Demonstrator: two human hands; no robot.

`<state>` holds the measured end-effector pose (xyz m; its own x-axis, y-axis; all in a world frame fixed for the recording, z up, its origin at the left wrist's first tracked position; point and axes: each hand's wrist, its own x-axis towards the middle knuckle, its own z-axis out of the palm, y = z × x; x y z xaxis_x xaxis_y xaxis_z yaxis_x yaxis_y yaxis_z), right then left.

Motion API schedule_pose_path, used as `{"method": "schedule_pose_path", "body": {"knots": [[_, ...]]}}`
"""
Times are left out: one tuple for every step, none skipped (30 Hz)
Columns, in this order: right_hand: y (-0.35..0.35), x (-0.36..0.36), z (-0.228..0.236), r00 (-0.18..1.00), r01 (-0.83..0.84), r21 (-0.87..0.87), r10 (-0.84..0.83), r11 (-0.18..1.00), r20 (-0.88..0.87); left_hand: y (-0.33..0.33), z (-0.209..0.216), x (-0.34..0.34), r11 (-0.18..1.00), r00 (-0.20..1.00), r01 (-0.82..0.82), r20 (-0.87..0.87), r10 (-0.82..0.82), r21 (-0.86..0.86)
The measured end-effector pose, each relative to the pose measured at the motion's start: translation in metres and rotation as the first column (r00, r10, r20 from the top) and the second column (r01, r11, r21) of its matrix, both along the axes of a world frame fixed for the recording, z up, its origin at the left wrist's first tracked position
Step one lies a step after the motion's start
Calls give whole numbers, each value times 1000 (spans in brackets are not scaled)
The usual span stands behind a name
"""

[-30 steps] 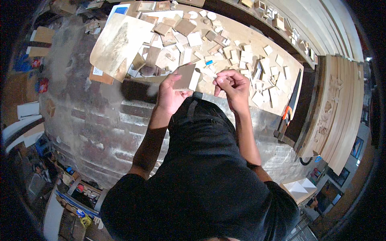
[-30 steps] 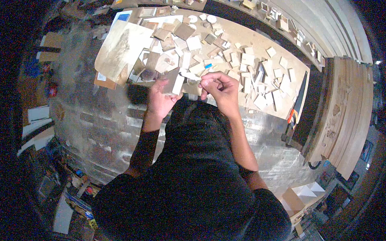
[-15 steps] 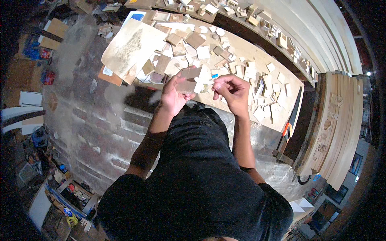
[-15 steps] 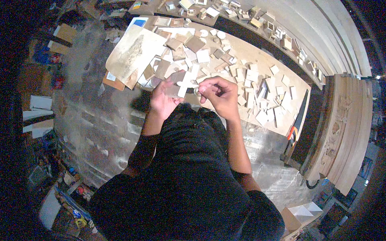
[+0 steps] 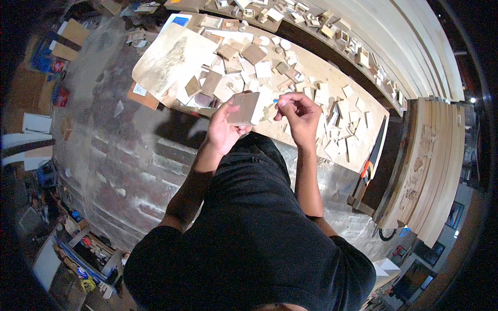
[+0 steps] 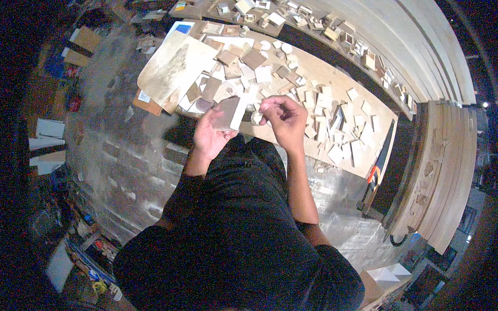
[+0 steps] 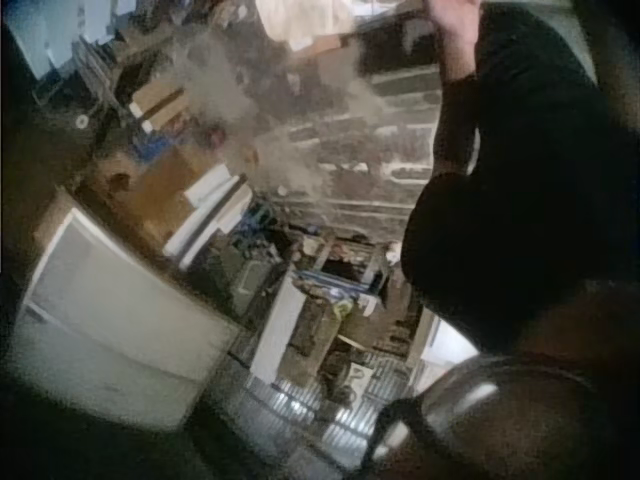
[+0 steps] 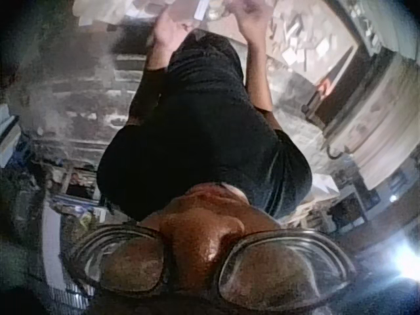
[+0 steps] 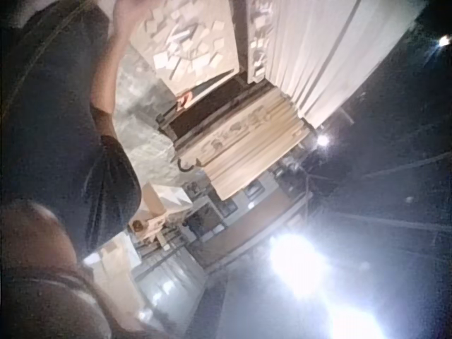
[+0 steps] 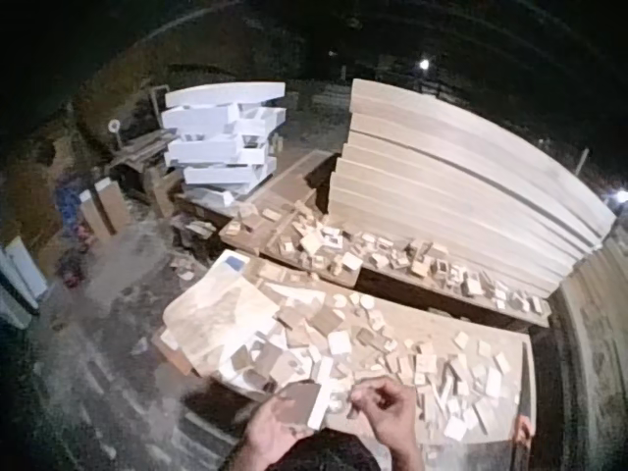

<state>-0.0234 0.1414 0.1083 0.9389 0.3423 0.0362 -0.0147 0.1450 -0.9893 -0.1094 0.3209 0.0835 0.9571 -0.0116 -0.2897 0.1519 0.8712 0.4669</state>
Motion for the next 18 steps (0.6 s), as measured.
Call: {"method": "schedule_pose_path", "body": {"knots": [[-3, 3, -1, 1000, 6, -26, -5, 1000, 27, -1, -1, 0, 1000, 1000, 2, -8, -2, 2], [-6, 0, 2, 999, 42, -2, -42, 999, 6, -3, -2, 1, 1000, 1000, 6, -16, -5, 5], [-8, -3, 5, 997, 76, 27, -76, 997, -10, -3, -1, 3, 1000, 1000, 6, -17, -5, 12], [-11, -8, 4, 999, 35, 40, -35, 999, 4, -5, 0, 4, 1000, 999, 9, -53, -8, 12], [-15, -14, 2, 1000, -7, 52, 6, 999, 18, -7, 3, 6, 1000, 996, 12, -89, -11, 11], [-19, -19, 2, 998, -47, 60, 45, 997, 33, -10, 4, 7, 1000, 992, 17, -124, -16, 9], [-19, -23, 4, 996, -86, 57, 87, 995, -13, -10, 1, 9, 999, 995, 46, -88, -47, -14], [-18, -22, 3, 997, -72, 38, 73, 997, -10, -10, -5, 10, 997, 996, 75, -52, -77, -36], [-18, -21, 0, 998, -56, 20, 56, 998, -11, -11, -6, 11, 993, 994, 107, -18, -108, -57], [-21, -16, -2, 1000, 0, -2, 0, 1000, -6, -13, -7, 12, 991, 992, 122, -19, -123, -47], [-24, -11, -5, 998, 56, -23, -56, 998, -1, -16, -7, 12, 990, 990, 136, -20, -137, -37], [-26, -6, -8, 995, 103, 6, -103, 995, -6, -17, -6, 13, 989, 989, 146, -20, -146, -25], [-32, -5, -6, 991, 132, 12, -132, 991, -14, -20, -6, 13, 989, 989, 145, -31, -147, -40], [-35, -7, -6, 989, 149, 58, -149, 987, -17, -24, -9, 12, 988, 988, 145, -41, -148, -55], [-39, -10, -4, 986, 168, 105, -166, 980, -22, -27, -8, 14, 987, 987, 146, -51, -150, -67], [-42, -14, -2, 993, 114, 95, -113, 989, -12, -29, -7, 15, 986, 987, 153, -43, -155, -64], [-46, -19, 1, 998, 60, 84, -60, 995, -3, -32, -5, 16, 985, 986, 159, -35, -162, -62], [-50, -22, 3, 1000, 12, 69, -12, 998, 5, -36, -4, 17, 983, 985, 171, -27, -173, -63]]}}
